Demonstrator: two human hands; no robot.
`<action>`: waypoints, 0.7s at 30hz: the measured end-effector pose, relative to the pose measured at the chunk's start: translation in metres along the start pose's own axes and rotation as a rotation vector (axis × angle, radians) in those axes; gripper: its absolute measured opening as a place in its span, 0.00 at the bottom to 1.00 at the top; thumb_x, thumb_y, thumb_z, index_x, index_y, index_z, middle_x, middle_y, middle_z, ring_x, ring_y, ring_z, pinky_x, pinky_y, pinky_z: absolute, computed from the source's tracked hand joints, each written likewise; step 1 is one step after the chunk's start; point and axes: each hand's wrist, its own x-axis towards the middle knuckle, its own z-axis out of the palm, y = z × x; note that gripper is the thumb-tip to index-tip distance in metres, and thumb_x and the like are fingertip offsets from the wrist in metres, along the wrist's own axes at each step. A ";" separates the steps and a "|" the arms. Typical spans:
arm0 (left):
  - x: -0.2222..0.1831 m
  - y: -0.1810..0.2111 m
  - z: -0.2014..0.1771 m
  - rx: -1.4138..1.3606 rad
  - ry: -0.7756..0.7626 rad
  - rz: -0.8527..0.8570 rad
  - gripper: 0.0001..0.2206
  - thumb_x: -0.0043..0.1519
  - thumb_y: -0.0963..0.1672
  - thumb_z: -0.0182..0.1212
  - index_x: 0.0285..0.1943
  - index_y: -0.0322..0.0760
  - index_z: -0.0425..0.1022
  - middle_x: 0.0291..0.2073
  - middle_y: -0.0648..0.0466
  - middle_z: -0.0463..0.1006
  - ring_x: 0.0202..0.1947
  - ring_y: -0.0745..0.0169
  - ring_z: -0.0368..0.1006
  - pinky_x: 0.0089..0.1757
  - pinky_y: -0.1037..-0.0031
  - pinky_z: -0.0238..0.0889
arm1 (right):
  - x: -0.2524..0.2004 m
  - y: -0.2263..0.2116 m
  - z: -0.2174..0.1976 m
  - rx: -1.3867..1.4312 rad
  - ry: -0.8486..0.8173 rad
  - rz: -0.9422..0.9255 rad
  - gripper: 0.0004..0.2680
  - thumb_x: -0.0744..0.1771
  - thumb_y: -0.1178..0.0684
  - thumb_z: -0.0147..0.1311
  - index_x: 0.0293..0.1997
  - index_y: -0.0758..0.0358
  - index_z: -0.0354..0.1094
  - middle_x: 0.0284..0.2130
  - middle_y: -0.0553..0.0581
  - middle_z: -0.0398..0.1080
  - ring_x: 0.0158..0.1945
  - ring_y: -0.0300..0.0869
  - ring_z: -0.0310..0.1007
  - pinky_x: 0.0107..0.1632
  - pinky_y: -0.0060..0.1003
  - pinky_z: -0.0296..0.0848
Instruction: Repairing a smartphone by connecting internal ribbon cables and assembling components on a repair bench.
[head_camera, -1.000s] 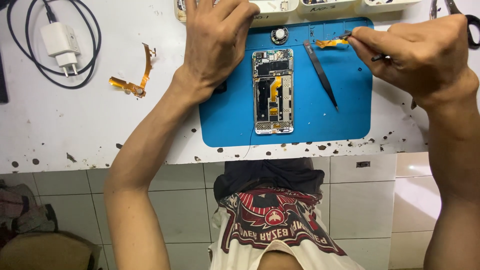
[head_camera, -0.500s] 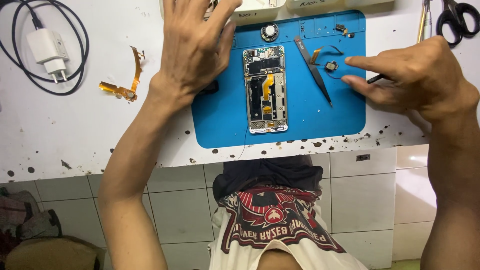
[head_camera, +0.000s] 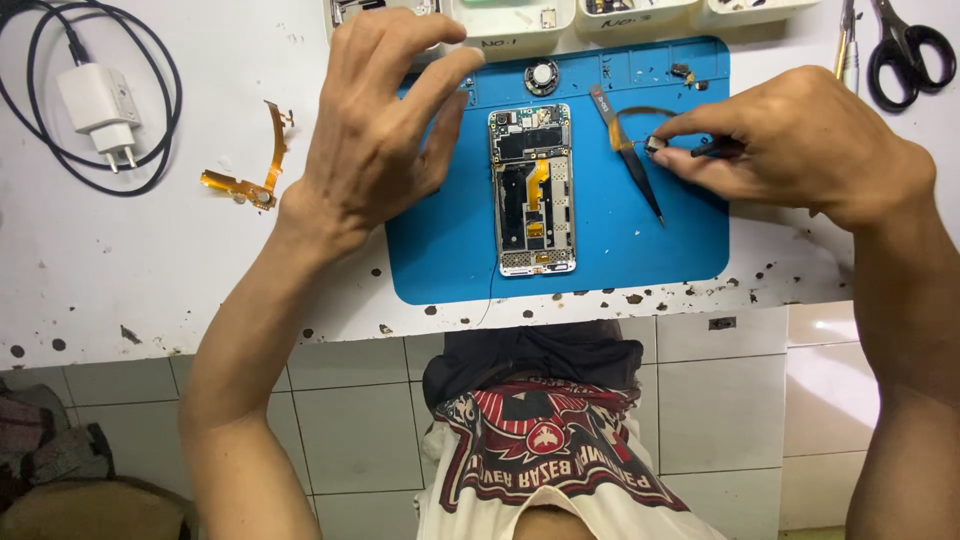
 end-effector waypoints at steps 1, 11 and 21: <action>0.001 0.005 0.001 0.002 0.004 0.000 0.11 0.67 0.35 0.69 0.56 0.28 0.75 0.53 0.40 0.72 0.51 0.42 0.69 0.51 0.53 0.66 | 0.006 -0.007 -0.009 -0.004 0.000 -0.002 0.12 0.67 0.44 0.63 0.53 0.52 0.80 0.27 0.53 0.80 0.25 0.43 0.78 0.27 0.39 0.74; 0.015 0.054 0.018 -0.773 -0.007 -0.100 0.16 0.70 0.40 0.64 0.65 0.31 0.66 0.58 0.38 0.74 0.59 0.41 0.75 0.61 0.58 0.73 | 0.055 -0.030 0.001 1.304 -0.136 0.165 0.08 0.70 0.55 0.52 0.44 0.70 0.76 0.20 0.50 0.61 0.20 0.33 0.50 0.23 0.28 0.48; 0.002 0.069 0.036 -1.020 0.151 -0.507 0.06 0.66 0.39 0.62 0.47 0.42 0.80 0.32 0.55 0.80 0.33 0.62 0.77 0.37 0.72 0.74 | 0.049 -0.029 0.065 1.790 -0.155 0.239 0.12 0.73 0.56 0.42 0.42 0.75 0.73 0.13 0.44 0.48 0.14 0.28 0.43 0.17 0.24 0.46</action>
